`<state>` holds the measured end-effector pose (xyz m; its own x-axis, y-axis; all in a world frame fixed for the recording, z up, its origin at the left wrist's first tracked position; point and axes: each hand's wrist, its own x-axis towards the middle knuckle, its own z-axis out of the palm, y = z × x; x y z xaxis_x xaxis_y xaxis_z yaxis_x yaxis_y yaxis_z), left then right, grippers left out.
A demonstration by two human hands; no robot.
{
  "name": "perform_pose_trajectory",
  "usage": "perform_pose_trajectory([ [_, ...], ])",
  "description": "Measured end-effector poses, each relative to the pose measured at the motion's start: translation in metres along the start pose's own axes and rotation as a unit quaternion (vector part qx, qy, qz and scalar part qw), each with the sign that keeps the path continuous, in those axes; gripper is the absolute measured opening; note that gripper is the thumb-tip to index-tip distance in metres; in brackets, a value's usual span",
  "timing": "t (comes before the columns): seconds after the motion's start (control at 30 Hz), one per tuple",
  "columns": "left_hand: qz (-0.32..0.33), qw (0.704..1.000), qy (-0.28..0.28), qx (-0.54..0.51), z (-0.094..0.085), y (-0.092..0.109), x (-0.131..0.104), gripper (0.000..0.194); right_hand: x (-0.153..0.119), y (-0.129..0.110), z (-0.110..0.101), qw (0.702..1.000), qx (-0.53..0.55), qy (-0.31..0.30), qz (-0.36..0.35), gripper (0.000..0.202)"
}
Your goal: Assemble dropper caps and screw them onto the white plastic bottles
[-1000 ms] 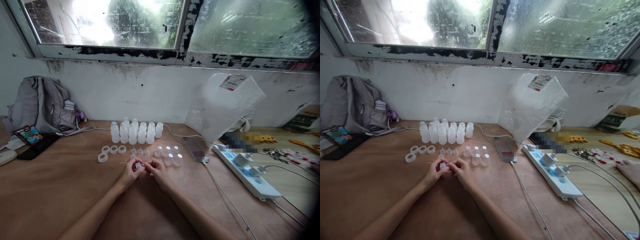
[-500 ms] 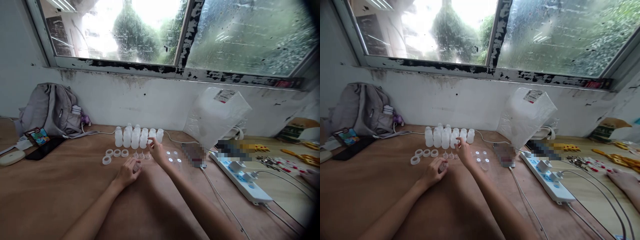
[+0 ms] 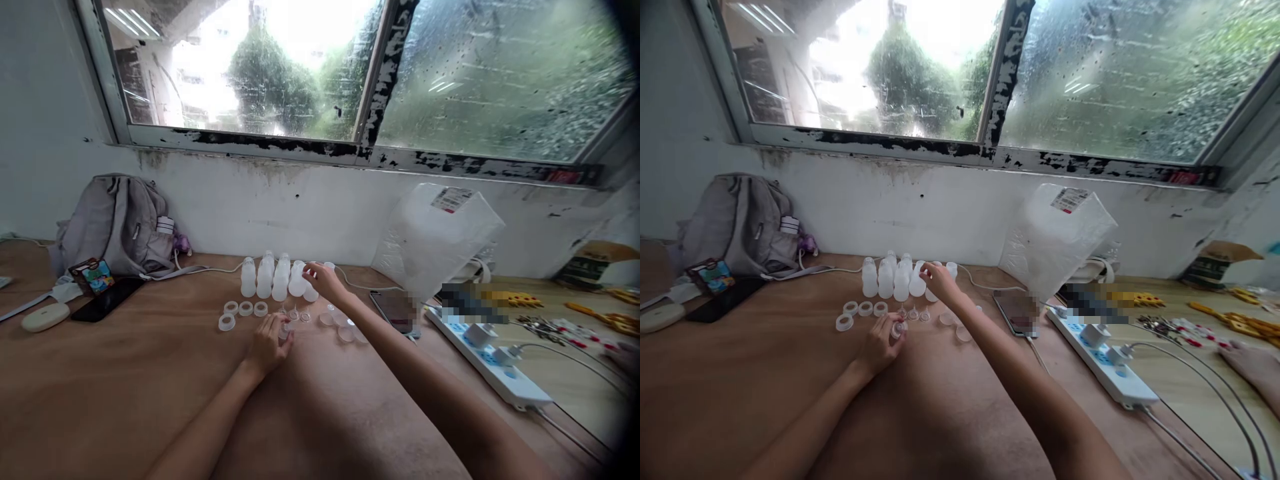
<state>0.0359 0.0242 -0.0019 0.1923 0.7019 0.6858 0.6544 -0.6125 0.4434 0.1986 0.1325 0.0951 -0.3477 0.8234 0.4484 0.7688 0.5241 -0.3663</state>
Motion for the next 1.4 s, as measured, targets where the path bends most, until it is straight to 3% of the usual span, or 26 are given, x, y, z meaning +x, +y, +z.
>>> perform_pose_trajectory([
  [0.17,-0.061,0.997,0.003,-0.048,0.003,0.000,0.000,0.016,-0.038,-0.009,-0.024,0.995,0.033,0.065,-0.069,0.010],
  [0.33,-0.116,0.990,0.019,-0.072,0.006,-0.001,0.001,0.014,-0.086,-0.009,-0.002,0.994,0.076,0.036,-0.076,0.005],
  [0.43,-0.139,0.987,0.024,-0.082,0.005,-0.001,0.001,0.014,-0.101,-0.005,0.013,0.991,0.103,0.039,-0.073,0.007],
  [0.63,-0.189,0.971,0.030,-0.145,0.009,-0.003,0.000,0.015,-0.113,-0.001,0.034,0.971,0.224,0.079,-0.010,0.054],
  [0.83,-0.268,0.904,0.043,-0.331,0.014,-0.002,0.004,0.019,-0.127,0.008,0.052,0.955,0.286,-0.020,0.077,0.035],
  [0.97,-0.323,0.849,0.063,-0.414,0.014,0.001,0.006,0.021,-0.130,0.008,0.041,0.978,0.203,-0.005,0.052,0.037],
  [1.17,-0.400,0.732,0.086,-0.544,0.014,0.002,0.005,0.027,-0.131,0.008,0.032,0.993,0.117,0.027,0.010,0.040],
  [1.27,-0.420,0.722,0.094,-0.542,0.013,0.002,0.006,0.027,-0.132,0.008,0.031,0.996,0.078,0.033,-0.021,0.038],
  [1.4,-0.412,0.750,0.084,-0.510,0.012,0.004,0.007,0.029,-0.133,0.006,0.031,0.996,0.074,0.040,-0.042,0.042],
])
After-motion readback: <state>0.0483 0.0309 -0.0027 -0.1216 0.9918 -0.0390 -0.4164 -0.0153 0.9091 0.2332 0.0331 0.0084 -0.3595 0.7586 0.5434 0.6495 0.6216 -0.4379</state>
